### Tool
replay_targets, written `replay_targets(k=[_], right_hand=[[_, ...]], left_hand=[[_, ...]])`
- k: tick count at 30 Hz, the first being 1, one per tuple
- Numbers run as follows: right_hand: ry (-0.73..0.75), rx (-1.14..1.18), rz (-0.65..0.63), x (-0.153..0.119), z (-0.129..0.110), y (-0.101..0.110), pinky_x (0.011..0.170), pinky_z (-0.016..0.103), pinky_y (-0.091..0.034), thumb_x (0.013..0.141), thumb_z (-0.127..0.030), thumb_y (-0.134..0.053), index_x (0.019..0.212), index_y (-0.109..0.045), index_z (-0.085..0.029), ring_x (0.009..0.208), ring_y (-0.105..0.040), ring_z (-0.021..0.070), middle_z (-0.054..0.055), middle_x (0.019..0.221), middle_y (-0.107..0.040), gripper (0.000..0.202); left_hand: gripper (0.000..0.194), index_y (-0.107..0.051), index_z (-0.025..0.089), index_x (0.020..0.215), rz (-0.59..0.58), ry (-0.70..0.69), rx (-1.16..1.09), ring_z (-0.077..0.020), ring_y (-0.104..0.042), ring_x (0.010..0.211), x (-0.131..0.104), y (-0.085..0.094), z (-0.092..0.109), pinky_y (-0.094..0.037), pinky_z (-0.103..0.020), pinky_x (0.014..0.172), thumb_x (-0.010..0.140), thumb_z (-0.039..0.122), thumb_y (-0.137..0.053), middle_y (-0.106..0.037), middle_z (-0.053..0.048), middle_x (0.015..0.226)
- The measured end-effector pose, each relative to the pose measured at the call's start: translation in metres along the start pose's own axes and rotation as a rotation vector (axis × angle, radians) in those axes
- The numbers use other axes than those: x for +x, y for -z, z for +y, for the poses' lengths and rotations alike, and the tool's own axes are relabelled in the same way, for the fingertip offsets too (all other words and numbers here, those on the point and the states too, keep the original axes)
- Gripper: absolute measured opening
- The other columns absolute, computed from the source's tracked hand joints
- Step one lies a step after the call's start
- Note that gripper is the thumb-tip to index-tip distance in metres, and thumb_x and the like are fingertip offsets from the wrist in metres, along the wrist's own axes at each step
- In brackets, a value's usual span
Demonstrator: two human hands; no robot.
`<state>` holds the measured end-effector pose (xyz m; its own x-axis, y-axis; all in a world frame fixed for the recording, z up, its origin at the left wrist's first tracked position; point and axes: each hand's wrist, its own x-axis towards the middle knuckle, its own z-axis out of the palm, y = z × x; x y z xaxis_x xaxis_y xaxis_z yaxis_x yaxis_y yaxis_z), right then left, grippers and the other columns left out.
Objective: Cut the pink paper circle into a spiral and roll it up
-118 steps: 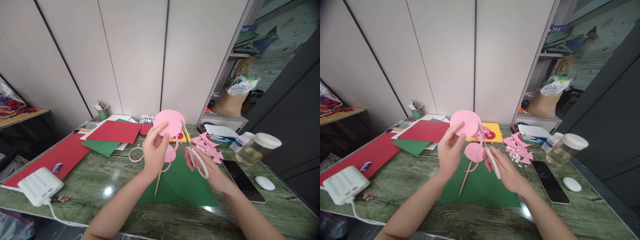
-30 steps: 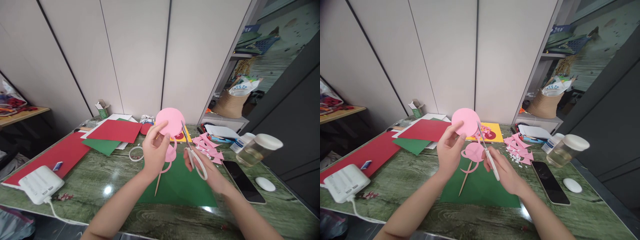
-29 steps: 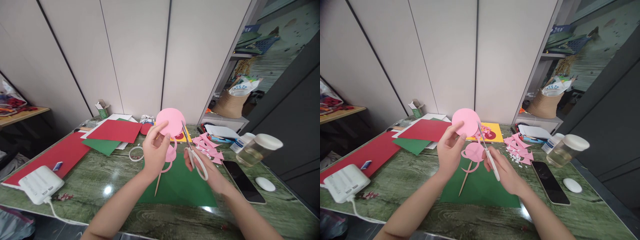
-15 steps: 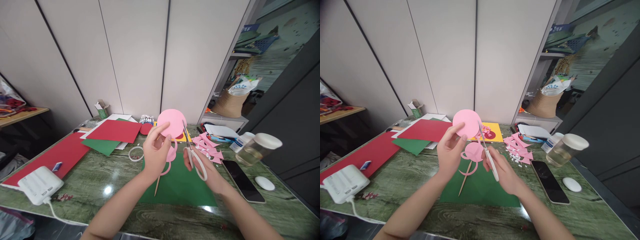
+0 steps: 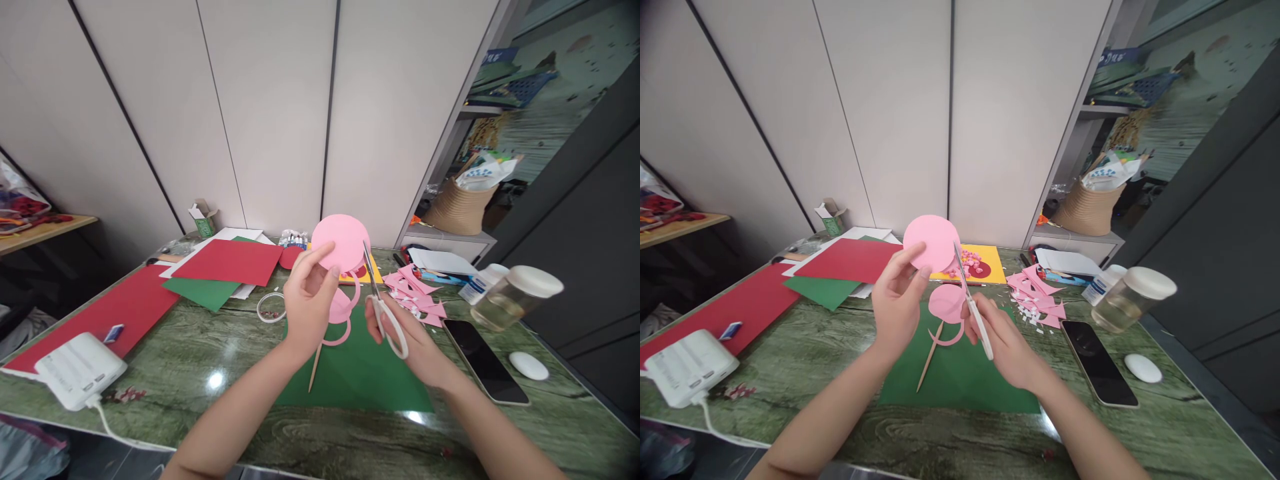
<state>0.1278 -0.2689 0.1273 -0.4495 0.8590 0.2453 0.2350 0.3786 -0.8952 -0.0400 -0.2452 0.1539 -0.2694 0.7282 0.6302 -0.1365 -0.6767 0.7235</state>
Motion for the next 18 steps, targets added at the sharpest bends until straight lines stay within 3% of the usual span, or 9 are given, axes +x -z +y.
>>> replay_targets(k=[5,11,18], right_hand=[[-0.025,-0.026,-0.025,0.0009,-0.0002,0.0005,0.064,0.030,-0.030,0.095,-0.046,-0.028,0.093,-0.046,-0.022,0.066,-0.040,0.0154,-0.001,0.068,-0.046,0.030],[0.002,-0.051,-0.033,0.0001,0.0008,0.0021,0.066,0.031,-0.030,0.093,-0.051,-0.028,0.084,-0.043,-0.022,0.068,-0.039,0.0159,-0.001,0.070,-0.045,0.034],[0.043,-0.021,-0.032,-0.0006,-0.0012,0.0027,0.066,0.032,-0.031,0.093,-0.052,-0.026,0.097,-0.045,-0.021,0.068,-0.040,0.0160,-0.001,0.071,-0.045,0.036]], left_hand=[[0.029,-0.064,0.024,0.104,0.015,0.008,0.026,-0.0129,-0.057,0.092,0.0001,0.0002,0.0003,-0.050,-0.024,0.078,0.077,0.016,-0.062,-0.058,-0.004,0.102],[0.029,-0.064,0.024,0.104,0.006,-0.005,0.028,-0.0137,-0.056,0.093,0.0009,0.0007,0.0024,-0.049,-0.025,0.079,0.077,0.014,-0.061,-0.058,-0.005,0.102],[0.028,-0.064,0.023,0.103,-0.036,0.011,0.009,-0.0148,-0.056,0.097,0.0009,-0.0005,0.0033,-0.049,-0.026,0.080,0.078,0.013,-0.060,-0.058,-0.005,0.105]])
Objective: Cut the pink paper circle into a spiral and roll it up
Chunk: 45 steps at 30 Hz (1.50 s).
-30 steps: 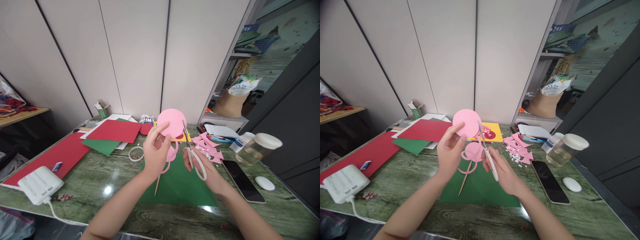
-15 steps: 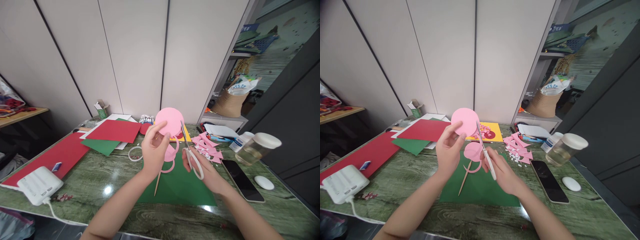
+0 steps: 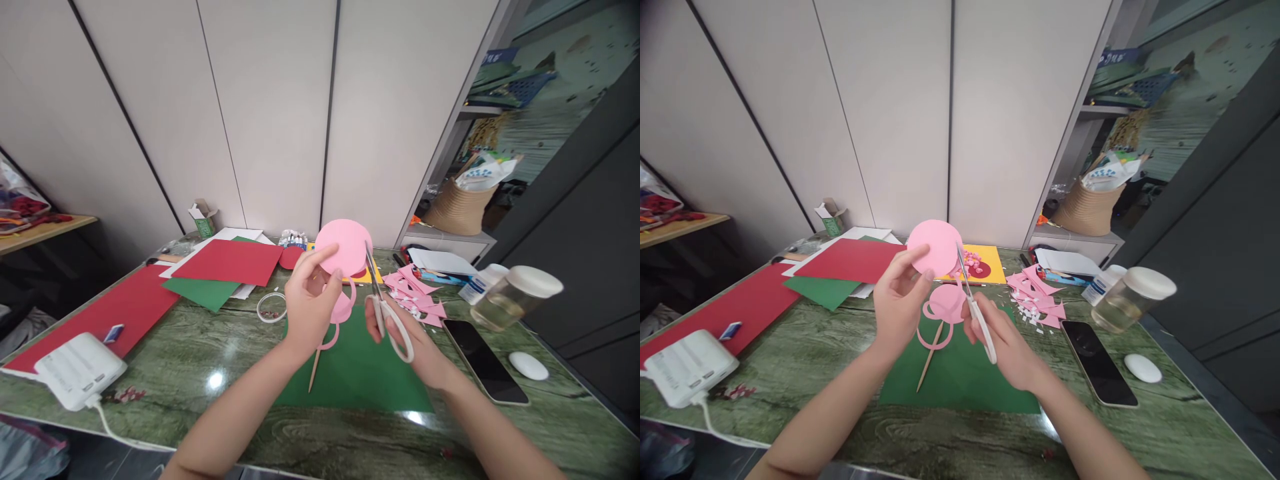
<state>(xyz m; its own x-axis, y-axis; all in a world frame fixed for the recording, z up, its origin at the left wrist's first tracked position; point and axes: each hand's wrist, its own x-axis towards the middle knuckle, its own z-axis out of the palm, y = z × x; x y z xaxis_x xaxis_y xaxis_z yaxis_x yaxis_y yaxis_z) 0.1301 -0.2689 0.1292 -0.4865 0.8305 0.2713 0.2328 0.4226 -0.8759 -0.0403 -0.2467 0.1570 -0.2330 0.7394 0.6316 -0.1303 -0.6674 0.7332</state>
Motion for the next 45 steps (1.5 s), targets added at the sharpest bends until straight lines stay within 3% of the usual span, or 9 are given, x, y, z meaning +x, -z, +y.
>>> replay_targets(k=[17,32,45], right_hand=[[-0.036,0.047,0.039,0.0004,-0.0020,-0.0027,0.062,0.029,-0.031,0.096,-0.043,-0.027,0.096,-0.046,-0.022,0.064,-0.040,0.0150,-0.002,0.068,-0.045,0.028],[-0.026,-0.015,0.039,0.0011,-0.0009,-0.0039,0.061,0.030,-0.033,0.094,-0.048,-0.028,0.088,-0.045,-0.021,0.064,-0.041,0.0151,-0.001,0.068,-0.046,0.033],[-0.022,0.022,0.060,0.0007,-0.0008,-0.0050,0.061,0.029,-0.032,0.095,-0.046,-0.028,0.099,-0.047,-0.021,0.063,-0.040,0.0147,-0.001,0.068,-0.045,0.032]], left_hand=[[0.024,-0.066,0.023,0.100,0.002,-0.015,0.036,-0.0153,-0.057,0.098,0.0004,0.0007,-0.0008,-0.051,-0.026,0.079,0.078,0.015,-0.059,-0.060,-0.006,0.104],[0.029,-0.063,0.024,0.107,0.018,0.001,0.048,-0.0156,-0.056,0.099,-0.0006,0.0008,-0.0021,-0.049,-0.028,0.083,0.079,0.017,-0.059,-0.058,-0.006,0.108],[0.029,-0.064,0.024,0.105,-0.011,-0.002,0.028,-0.0172,-0.056,0.101,-0.0011,0.0014,-0.0017,-0.052,-0.028,0.078,0.079,0.016,-0.058,-0.058,-0.007,0.110]])
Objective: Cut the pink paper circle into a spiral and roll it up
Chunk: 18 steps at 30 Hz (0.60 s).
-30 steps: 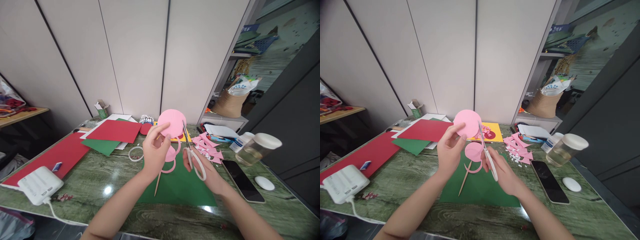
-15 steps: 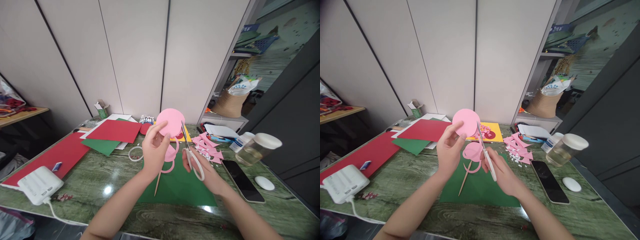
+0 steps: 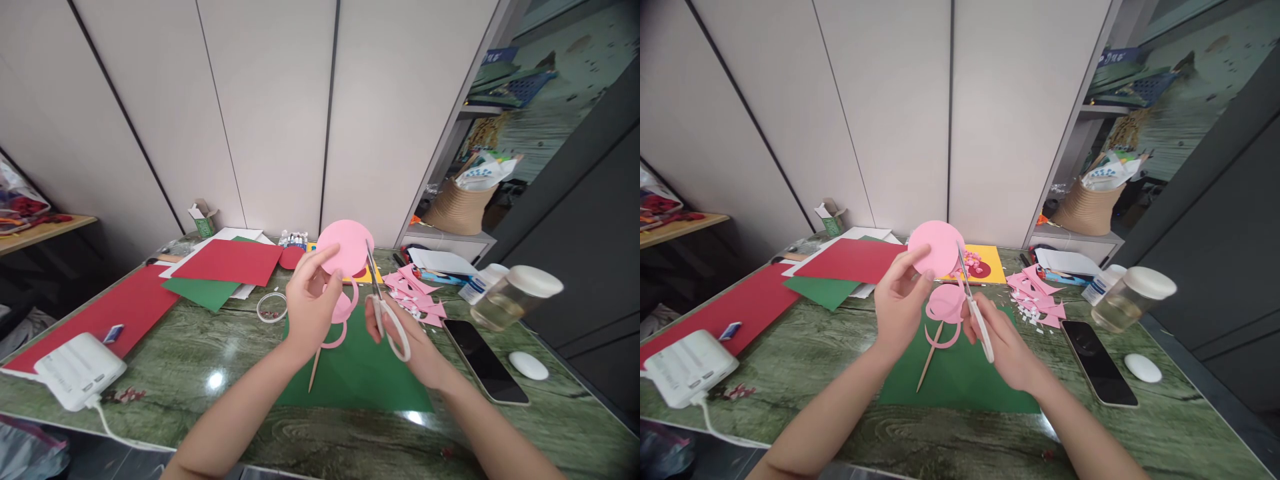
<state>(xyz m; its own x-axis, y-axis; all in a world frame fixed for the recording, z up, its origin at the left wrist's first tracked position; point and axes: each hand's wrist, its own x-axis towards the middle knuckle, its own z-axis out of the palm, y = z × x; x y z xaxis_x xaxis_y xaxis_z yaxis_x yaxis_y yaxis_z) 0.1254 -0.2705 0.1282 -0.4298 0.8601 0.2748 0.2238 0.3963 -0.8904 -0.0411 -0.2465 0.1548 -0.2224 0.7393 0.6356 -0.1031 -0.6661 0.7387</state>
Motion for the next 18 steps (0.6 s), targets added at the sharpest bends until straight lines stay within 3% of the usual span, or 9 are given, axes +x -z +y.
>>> replay_targets(k=[8,14,18], right_hand=[[-0.018,-0.026,0.018,-0.0002,-0.0013,-0.0008,0.057,0.029,-0.033,0.094,-0.046,-0.028,0.088,-0.046,-0.021,0.061,-0.040,0.0146,-0.001,0.066,-0.047,0.032],[-0.020,-0.054,0.010,0.0008,-0.0001,-0.0007,0.060,0.029,-0.033,0.095,-0.046,-0.029,0.094,-0.047,-0.022,0.062,-0.041,0.0150,-0.001,0.065,-0.046,0.031],[-0.017,-0.056,-0.009,0.0015,-0.0002,0.0008,0.062,0.029,-0.033,0.094,-0.048,-0.028,0.088,-0.046,-0.022,0.063,-0.040,0.0152,-0.001,0.066,-0.046,0.032]], left_hand=[[0.026,-0.065,0.025,0.104,0.030,-0.011,-0.002,-0.0157,-0.056,0.103,-0.0004,0.0000,-0.0021,-0.049,-0.028,0.085,0.080,0.017,-0.057,-0.061,-0.005,0.106],[0.030,-0.063,0.026,0.108,0.053,-0.005,0.008,-0.0171,-0.054,0.106,0.0003,0.0000,-0.0028,-0.049,-0.031,0.088,0.079,0.020,-0.059,-0.059,-0.005,0.113],[0.030,-0.062,0.026,0.108,0.045,-0.006,0.024,-0.0164,-0.055,0.103,0.0005,0.0000,-0.0026,-0.049,-0.030,0.087,0.079,0.019,-0.059,-0.058,-0.006,0.113]])
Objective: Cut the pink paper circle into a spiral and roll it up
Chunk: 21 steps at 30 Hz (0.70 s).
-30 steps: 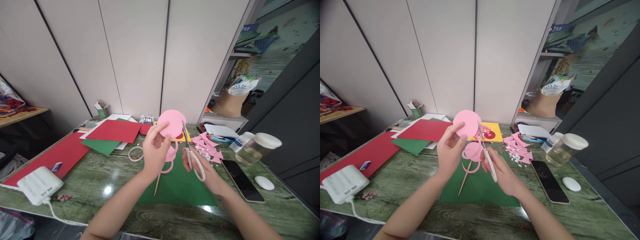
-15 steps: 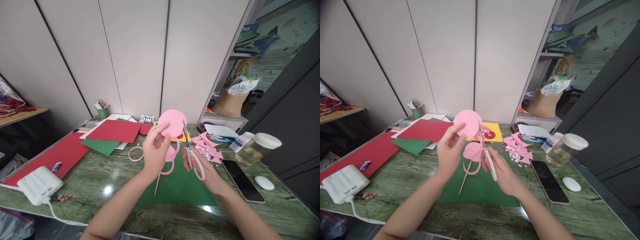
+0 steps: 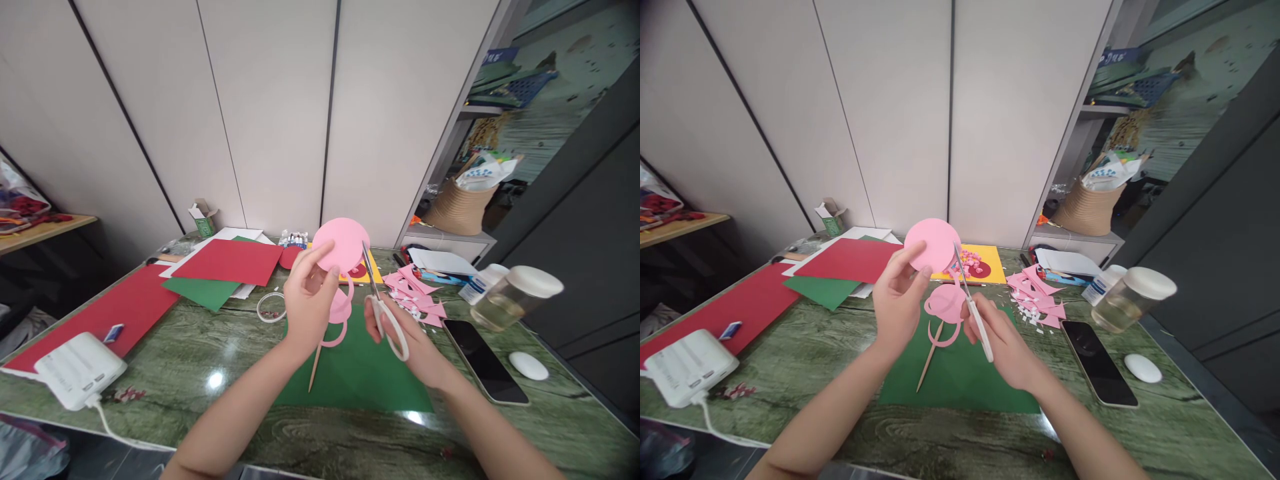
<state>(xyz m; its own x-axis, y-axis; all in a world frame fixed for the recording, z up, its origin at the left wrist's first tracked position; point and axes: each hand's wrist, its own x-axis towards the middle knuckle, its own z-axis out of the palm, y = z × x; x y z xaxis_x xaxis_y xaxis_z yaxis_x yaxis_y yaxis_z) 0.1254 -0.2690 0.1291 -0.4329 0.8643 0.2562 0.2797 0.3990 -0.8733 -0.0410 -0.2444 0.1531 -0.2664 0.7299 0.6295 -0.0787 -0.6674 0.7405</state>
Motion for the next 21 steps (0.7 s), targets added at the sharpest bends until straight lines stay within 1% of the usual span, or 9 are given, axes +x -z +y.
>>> replay_targets(k=[3,11,17,21], right_hand=[[0.005,0.008,-0.005,0.0006,-0.0004,0.0006,0.064,0.030,-0.033,0.094,-0.050,-0.028,0.083,-0.043,-0.021,0.065,-0.041,0.0155,-0.001,0.068,-0.046,0.034],[-0.001,0.040,-0.006,0.0010,-0.0006,-0.0005,0.064,0.030,-0.031,0.094,-0.049,-0.028,0.083,-0.043,-0.022,0.066,-0.041,0.0154,-0.001,0.069,-0.046,0.033],[-0.014,0.058,-0.009,-0.0008,0.0039,-0.0007,0.064,0.030,-0.029,0.095,-0.046,-0.028,0.088,-0.044,-0.022,0.066,-0.039,0.0149,-0.002,0.068,-0.045,0.030],[-0.011,0.047,-0.008,-0.0010,0.0053,-0.0011,0.064,0.030,-0.029,0.096,-0.045,-0.027,0.094,-0.045,-0.023,0.065,-0.038,0.0147,-0.002,0.068,-0.045,0.028]], left_hand=[[0.029,-0.063,0.025,0.107,-0.024,-0.014,-0.008,-0.0159,-0.055,0.103,-0.0004,-0.0007,0.0017,-0.049,-0.029,0.085,0.079,0.016,-0.058,-0.058,-0.006,0.110],[0.029,-0.063,0.024,0.107,-0.035,-0.007,-0.006,-0.0167,-0.055,0.103,-0.0008,-0.0010,0.0030,-0.050,-0.030,0.086,0.080,0.016,-0.057,-0.058,-0.006,0.109],[0.028,-0.063,0.025,0.107,-0.028,-0.013,0.001,-0.0163,-0.054,0.107,-0.0010,-0.0003,0.0017,-0.048,-0.029,0.088,0.081,0.017,-0.056,-0.058,-0.005,0.110],[0.027,-0.063,0.026,0.107,-0.017,0.001,0.003,-0.0158,-0.054,0.107,-0.0009,0.0001,0.0009,-0.049,-0.027,0.087,0.082,0.018,-0.055,-0.058,-0.005,0.111]])
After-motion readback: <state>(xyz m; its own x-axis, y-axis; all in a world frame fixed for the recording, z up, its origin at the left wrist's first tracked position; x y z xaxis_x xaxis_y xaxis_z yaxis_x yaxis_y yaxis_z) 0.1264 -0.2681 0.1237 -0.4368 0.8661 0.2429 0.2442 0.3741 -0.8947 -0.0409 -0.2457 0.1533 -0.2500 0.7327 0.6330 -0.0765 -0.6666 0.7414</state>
